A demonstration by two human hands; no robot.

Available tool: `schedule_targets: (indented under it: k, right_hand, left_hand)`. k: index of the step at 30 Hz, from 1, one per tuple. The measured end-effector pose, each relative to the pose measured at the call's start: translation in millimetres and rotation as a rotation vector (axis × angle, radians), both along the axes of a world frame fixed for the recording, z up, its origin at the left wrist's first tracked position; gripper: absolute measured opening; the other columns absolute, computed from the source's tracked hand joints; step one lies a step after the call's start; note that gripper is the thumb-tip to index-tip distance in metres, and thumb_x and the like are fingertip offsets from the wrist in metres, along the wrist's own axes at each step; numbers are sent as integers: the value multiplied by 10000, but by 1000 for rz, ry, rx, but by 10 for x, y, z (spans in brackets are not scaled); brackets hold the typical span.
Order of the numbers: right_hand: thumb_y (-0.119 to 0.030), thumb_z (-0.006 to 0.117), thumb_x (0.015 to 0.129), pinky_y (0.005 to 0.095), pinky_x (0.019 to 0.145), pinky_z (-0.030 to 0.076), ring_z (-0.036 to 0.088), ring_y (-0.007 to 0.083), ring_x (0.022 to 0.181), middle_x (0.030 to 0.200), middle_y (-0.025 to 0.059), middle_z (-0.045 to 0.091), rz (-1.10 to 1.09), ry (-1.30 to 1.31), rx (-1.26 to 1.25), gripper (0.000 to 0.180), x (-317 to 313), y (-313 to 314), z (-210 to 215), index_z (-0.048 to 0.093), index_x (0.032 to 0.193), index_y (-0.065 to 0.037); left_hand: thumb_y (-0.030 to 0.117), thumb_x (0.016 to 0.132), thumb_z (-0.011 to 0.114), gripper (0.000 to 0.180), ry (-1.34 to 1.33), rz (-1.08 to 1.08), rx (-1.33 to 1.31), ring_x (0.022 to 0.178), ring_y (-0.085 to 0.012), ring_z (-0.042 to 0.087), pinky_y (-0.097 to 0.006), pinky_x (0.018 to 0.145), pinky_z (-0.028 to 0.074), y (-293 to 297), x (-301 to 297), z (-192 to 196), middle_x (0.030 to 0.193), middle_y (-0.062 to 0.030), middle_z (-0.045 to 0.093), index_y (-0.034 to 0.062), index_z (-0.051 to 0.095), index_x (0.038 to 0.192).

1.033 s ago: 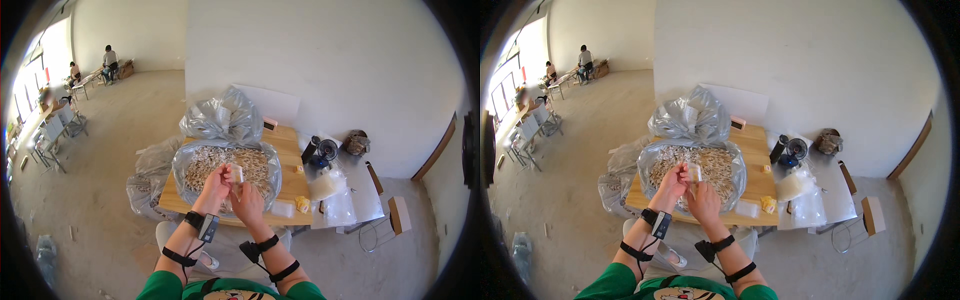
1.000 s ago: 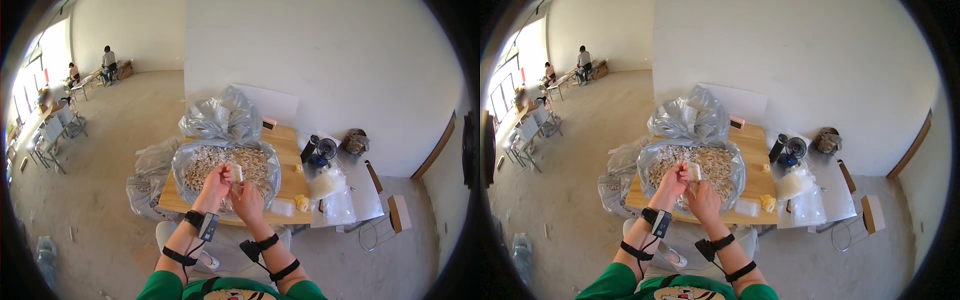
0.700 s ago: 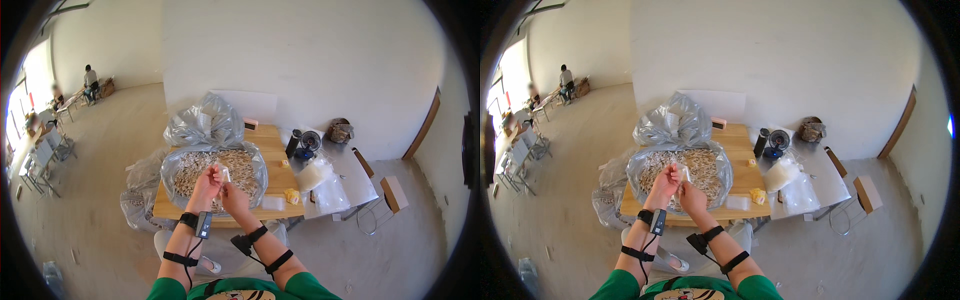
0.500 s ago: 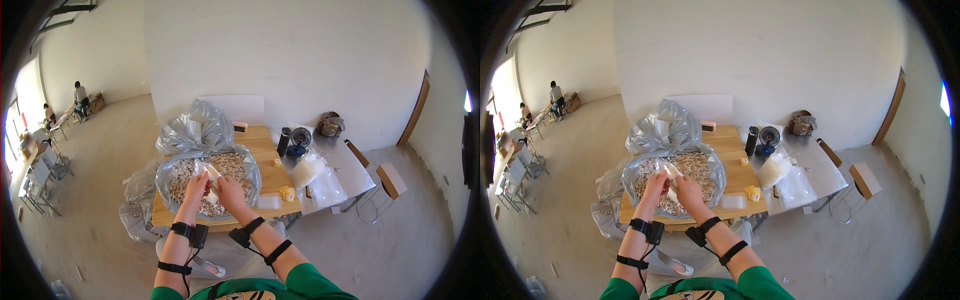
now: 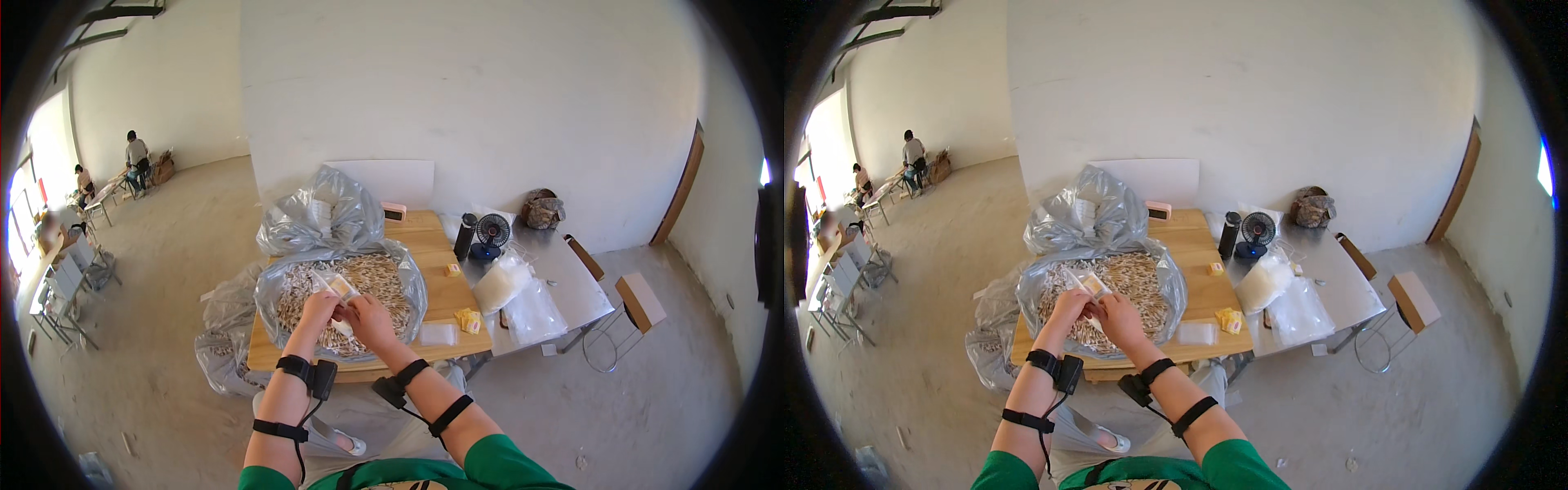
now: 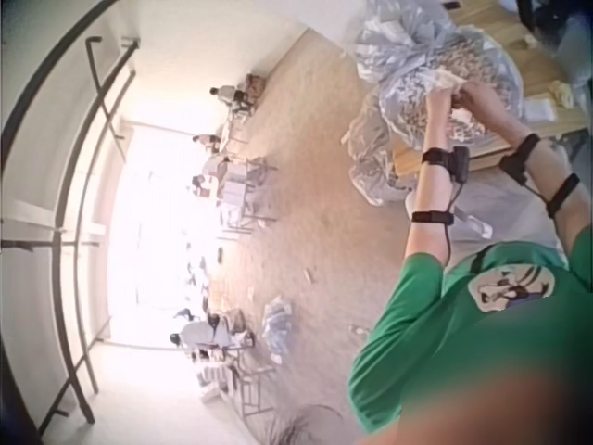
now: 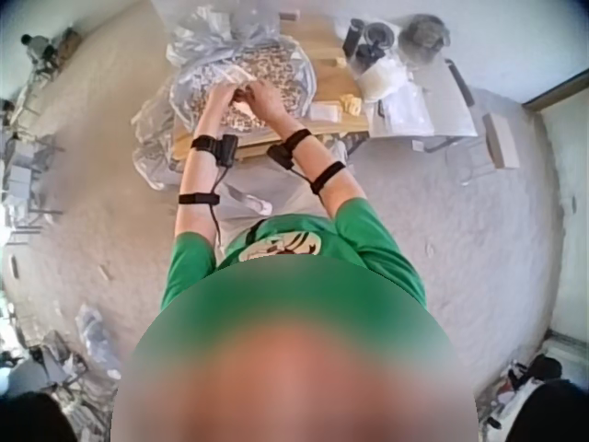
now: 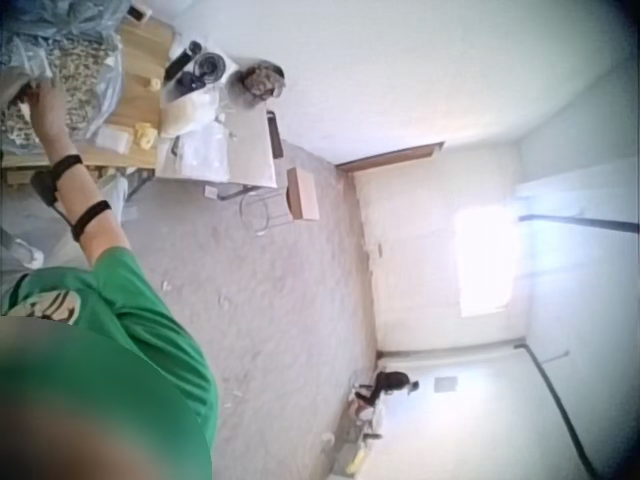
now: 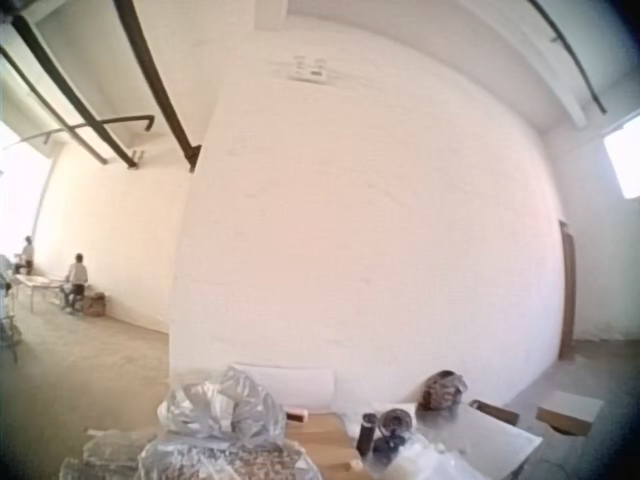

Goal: The recorder is counting and packaging small plastic/cotton swabs into plastic bags at a work table.

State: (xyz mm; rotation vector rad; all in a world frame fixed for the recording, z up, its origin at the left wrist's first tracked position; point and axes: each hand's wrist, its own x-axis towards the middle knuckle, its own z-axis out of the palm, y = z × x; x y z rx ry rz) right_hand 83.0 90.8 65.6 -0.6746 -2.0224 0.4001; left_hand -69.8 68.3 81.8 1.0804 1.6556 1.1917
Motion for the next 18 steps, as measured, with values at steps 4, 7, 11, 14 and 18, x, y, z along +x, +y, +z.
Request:
schedule_targets:
  k: [4,7,11,14,18]
  right_hand:
    - [-116,620,780,420,637,461,577,350,752,814,154,590,23,35,-58,155,-60,64,31,567,900,-33]
    - [-112,607,782,425,636,461,584,353,748,798,159,606,19,17,-46,154,-104,136,18,567,906,-31]
    - [-79,577,778,424,636,466,599,352,740,762,163,615,43,-1,-148,151,-79,204,45,564,919,-28]
    - [-54,561,777,419,637,470,608,350,745,763,169,616,56,-6,-148,146,-61,237,48,561,920,-29]
    - [-6,546,773,408,622,471,610,354,739,769,173,616,32,103,-183,145,-51,216,64,547,916,-30]
  left_hand:
    - [155,829,503,223,109,59,86,483,-129,575,-264,431,413,35,-7,-162,611,-81,628,-2,633,737]
    - [163,828,554,204,74,94,150,481,-119,561,-264,445,416,43,42,-194,598,-70,620,-7,632,745]
    - [205,848,599,234,137,152,124,499,-113,560,-263,464,426,-9,142,-137,597,-59,613,-7,629,753]
    - [201,869,588,233,94,129,143,508,-110,555,-259,480,427,-22,170,-144,601,-52,608,-3,619,761]
    - [166,881,570,215,53,75,199,509,-105,537,-257,495,421,-12,149,-203,597,-43,591,0,589,744]
